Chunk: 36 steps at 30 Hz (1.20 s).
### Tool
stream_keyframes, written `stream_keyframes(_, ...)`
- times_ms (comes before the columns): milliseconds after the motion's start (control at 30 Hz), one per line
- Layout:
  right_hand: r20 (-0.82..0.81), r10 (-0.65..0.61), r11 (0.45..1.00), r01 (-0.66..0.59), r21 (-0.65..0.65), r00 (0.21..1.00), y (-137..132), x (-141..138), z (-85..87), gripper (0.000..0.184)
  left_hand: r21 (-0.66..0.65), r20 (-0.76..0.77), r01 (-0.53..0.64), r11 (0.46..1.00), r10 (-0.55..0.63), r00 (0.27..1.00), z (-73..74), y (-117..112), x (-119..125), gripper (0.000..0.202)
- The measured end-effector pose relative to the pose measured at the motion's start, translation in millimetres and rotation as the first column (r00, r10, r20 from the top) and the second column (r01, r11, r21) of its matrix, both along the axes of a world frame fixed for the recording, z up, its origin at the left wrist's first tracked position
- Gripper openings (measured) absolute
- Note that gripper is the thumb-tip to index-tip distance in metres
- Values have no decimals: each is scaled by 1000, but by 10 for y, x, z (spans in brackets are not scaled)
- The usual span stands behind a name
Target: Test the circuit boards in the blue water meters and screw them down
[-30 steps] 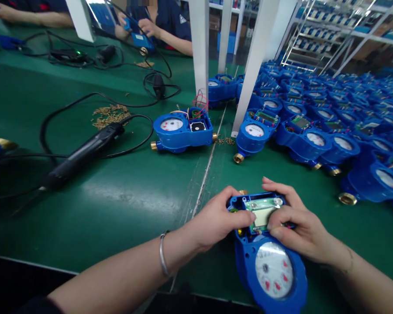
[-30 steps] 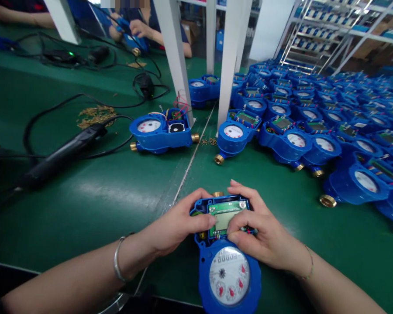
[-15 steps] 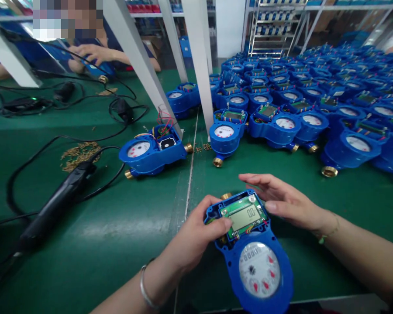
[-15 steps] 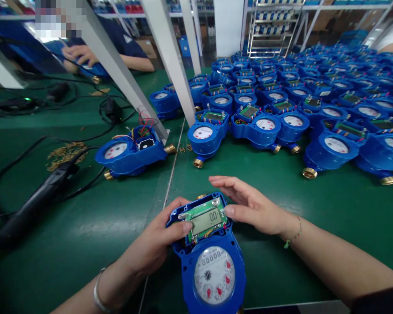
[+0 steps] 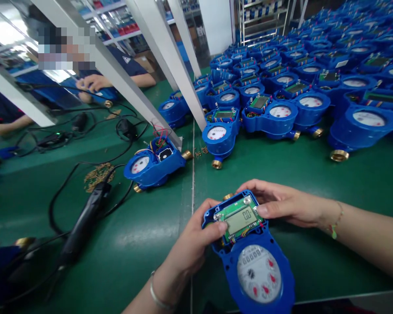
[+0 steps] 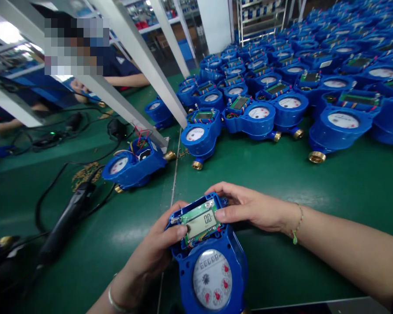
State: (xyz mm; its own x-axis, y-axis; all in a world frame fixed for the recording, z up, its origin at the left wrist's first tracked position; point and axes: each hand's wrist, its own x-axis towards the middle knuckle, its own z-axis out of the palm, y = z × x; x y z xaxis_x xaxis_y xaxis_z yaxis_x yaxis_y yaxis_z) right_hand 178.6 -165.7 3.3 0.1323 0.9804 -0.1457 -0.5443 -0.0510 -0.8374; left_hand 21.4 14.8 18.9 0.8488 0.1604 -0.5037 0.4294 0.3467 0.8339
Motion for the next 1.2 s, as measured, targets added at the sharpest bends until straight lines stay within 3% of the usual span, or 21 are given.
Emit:
stream_keyframes(233, -159, 72, 997, -67, 34, 985, 47, -14, -36, 50, -46, 3, 1, 999, -1, 1000, 13, 68, -66, 44)
stream_keyframes(567, -146, 125, 990, -113, 88, 981, 42, 3, -66, 64, -115, -11, -3, 993, 2, 1000, 114, 31, -80, 41)
stream_keyframes(900, -163, 90, 995, -84, 45, 982, 50, -42, -100, 64, -110, -12, -1, 994, 0, 1000, 61, 62, -101, 44)
stream_keyframes(1200, -321, 102, 993, -75, 94, 941, 92, -59, -228, 65, -132, 39, -15, 991, 20, 999, -12, 61, -104, 42)
